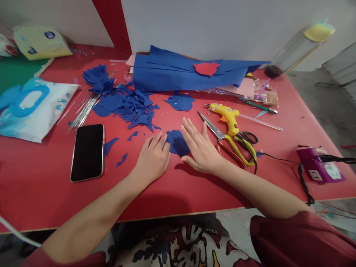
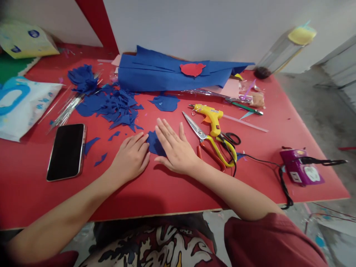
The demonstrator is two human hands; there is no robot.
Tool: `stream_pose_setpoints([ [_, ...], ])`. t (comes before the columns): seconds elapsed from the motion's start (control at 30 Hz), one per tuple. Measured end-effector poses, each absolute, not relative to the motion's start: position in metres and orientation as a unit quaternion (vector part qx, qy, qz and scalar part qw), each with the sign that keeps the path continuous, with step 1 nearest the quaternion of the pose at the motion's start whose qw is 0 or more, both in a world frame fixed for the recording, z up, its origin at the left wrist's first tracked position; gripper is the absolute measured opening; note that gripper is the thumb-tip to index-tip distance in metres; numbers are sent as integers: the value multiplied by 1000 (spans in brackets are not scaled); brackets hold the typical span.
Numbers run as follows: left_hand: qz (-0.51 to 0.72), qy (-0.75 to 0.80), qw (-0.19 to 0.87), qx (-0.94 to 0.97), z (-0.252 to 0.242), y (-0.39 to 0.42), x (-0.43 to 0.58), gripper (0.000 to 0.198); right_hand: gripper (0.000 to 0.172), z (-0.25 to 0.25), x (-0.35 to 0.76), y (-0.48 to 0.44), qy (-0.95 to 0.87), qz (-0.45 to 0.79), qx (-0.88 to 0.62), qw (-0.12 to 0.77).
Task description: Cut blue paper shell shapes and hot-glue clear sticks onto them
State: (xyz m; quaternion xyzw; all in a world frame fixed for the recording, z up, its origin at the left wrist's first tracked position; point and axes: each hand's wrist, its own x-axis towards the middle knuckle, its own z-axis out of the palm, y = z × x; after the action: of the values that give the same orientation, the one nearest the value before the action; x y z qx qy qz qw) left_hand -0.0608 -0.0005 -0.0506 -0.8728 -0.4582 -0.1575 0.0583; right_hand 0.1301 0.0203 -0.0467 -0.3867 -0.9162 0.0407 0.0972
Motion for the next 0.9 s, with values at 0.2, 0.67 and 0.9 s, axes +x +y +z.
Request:
stream_pose_setpoints([
  [0.2,-135,-475,43,-869,-51,-2,-60,31,89,-47,129,20,-920,46,-377,96],
  [0.67,-127,-483,62,-864,-49,-8,-57,34,87,-46,124,12,-934,62,-348,42],
  [0.9,-119,-480,58,-867,-48,-8,-57,34,85,-48,124,12,-930,60,-358,58],
])
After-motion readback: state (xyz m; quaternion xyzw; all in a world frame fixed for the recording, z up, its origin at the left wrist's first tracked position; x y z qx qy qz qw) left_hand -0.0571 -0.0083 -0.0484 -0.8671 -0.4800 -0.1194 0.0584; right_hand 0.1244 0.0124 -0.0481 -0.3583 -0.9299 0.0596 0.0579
